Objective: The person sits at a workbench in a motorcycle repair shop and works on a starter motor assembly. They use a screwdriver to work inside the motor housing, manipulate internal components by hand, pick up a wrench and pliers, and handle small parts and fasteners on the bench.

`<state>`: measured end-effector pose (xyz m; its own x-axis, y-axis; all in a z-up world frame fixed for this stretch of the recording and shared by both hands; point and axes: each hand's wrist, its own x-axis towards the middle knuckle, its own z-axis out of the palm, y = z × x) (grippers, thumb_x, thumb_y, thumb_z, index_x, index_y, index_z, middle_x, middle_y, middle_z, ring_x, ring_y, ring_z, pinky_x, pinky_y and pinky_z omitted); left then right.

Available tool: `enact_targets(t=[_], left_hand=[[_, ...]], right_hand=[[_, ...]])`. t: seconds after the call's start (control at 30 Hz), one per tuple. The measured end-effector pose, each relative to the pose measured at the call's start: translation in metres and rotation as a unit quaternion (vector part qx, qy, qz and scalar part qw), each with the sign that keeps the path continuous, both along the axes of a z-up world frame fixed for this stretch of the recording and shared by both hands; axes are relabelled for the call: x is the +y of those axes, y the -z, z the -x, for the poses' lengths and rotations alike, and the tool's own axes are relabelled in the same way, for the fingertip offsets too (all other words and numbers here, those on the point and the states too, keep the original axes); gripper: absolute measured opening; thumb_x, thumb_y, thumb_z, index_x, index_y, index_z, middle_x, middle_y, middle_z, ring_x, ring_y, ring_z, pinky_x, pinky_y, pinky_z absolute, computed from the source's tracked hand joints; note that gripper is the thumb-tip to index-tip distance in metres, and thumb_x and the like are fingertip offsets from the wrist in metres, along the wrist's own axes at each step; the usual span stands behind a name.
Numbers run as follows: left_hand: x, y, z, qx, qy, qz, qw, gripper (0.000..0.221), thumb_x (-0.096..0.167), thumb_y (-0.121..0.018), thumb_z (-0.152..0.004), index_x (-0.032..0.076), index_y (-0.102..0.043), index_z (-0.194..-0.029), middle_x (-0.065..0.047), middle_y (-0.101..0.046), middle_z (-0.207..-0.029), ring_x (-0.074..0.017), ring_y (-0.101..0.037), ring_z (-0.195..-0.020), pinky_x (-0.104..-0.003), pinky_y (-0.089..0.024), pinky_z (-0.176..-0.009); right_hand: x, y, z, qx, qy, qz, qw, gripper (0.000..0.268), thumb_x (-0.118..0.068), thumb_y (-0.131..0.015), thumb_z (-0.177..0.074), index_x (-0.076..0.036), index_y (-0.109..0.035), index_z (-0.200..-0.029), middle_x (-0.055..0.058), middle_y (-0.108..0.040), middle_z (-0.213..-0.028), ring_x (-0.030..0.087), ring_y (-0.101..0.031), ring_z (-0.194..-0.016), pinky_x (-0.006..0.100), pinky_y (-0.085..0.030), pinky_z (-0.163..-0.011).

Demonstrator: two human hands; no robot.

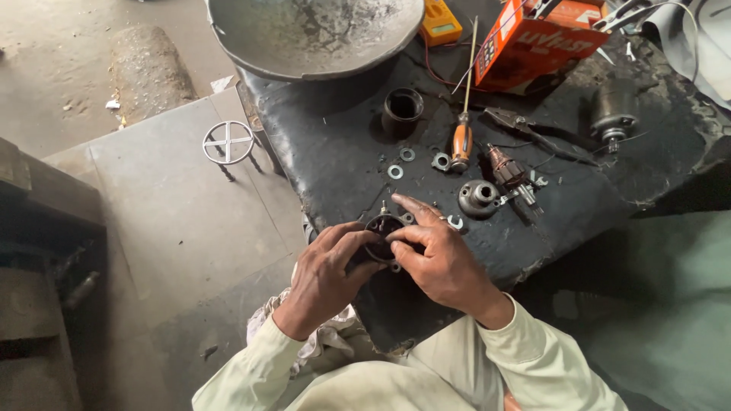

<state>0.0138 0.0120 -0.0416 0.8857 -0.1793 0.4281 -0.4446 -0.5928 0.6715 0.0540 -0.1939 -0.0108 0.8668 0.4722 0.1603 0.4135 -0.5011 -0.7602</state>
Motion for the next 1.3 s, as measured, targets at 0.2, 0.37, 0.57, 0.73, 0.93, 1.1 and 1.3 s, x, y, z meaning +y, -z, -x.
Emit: enact_targets(t=[0.2,0.37,0.57,0.73,0.93,1.1,1.3], left_hand=[[0.0,0.002,0.008,-0.035,-0.02,0.007,0.999,0.049,0.028,-0.087,-0.074,0.006,-0.07,-0.114,-0.015,-0.071,-0.12,-0.0349,-0.068,-0.107,-0.043,-0.055,-0.087],[-0.004,0.01,0.014,-0.053,-0.037,0.028,0.998,0.055,0.035,-0.09,-0.071,0.003,-0.07,-0.112,-0.019,-0.071,-0.117,-0.0363,-0.068,-0.105,-0.045,-0.054,-0.089],[0.006,0.008,0.018,-0.044,-0.029,0.058,0.997,0.042,0.025,-0.083,-0.081,0.002,-0.071,-0.114,-0.02,-0.071,-0.12,-0.0369,-0.068,-0.108,-0.044,-0.054,-0.092],[0.02,0.007,0.018,-0.028,-0.007,0.081,0.996,0.021,0.009,-0.071,-0.092,0.003,-0.073,-0.112,-0.017,-0.075,-0.116,-0.0348,-0.072,-0.101,-0.04,-0.057,-0.087],[0.033,0.021,0.013,-0.027,0.011,0.101,0.994,0.019,0.011,-0.077,-0.087,0.004,-0.076,-0.105,-0.013,-0.076,-0.11,-0.0314,-0.073,-0.092,-0.038,-0.059,-0.08],[0.034,0.023,0.014,-0.046,0.013,0.108,0.993,0.019,0.01,-0.077,-0.085,0.007,-0.077,-0.104,-0.012,-0.076,-0.11,-0.0298,-0.074,-0.092,-0.038,-0.06,-0.078],[0.023,0.025,0.018,-0.052,-0.028,0.14,0.988,0.016,0.009,-0.075,-0.09,0.005,-0.073,-0.105,-0.014,-0.072,-0.112,-0.0317,-0.073,-0.094,-0.039,-0.059,-0.078]], right_hand=[[0.006,-0.003,0.004,-0.021,0.015,-0.001,1.0,0.019,-0.011,-0.069,-0.087,0.002,-0.077,-0.099,0.022,-0.055,-0.15,0.036,-0.049,-0.143,0.041,-0.039,-0.115],[0.004,-0.012,0.012,-0.058,0.021,-0.026,0.998,0.017,-0.007,-0.068,-0.089,0.002,-0.076,-0.101,0.022,-0.059,-0.147,0.035,-0.056,-0.138,0.04,-0.042,-0.113],[0.008,-0.013,0.031,-0.037,0.086,-0.045,0.995,0.022,-0.004,-0.067,-0.091,0.001,-0.073,-0.112,0.016,-0.074,-0.129,0.028,-0.073,-0.119,0.035,-0.054,-0.102],[0.021,0.0,0.044,-0.018,0.103,-0.126,0.987,0.039,-0.002,-0.069,-0.091,0.001,-0.065,-0.129,0.013,-0.073,-0.127,0.02,-0.071,-0.114,0.032,-0.055,-0.101],[0.033,0.013,0.052,0.033,0.079,-0.203,0.975,0.043,0.002,-0.07,-0.092,0.001,-0.061,-0.134,0.011,-0.071,-0.129,0.018,-0.069,-0.115,0.031,-0.056,-0.102],[0.036,0.017,0.05,0.084,0.082,-0.241,0.963,0.044,0.004,-0.069,-0.092,0.004,-0.06,-0.134,0.013,-0.071,-0.127,0.018,-0.07,-0.113,0.031,-0.057,-0.1],[0.034,0.024,0.041,0.11,0.076,-0.299,0.945,0.044,0.005,-0.067,-0.094,0.008,-0.058,-0.136,0.015,-0.068,-0.127,0.02,-0.068,-0.115,0.033,-0.055,-0.104]])
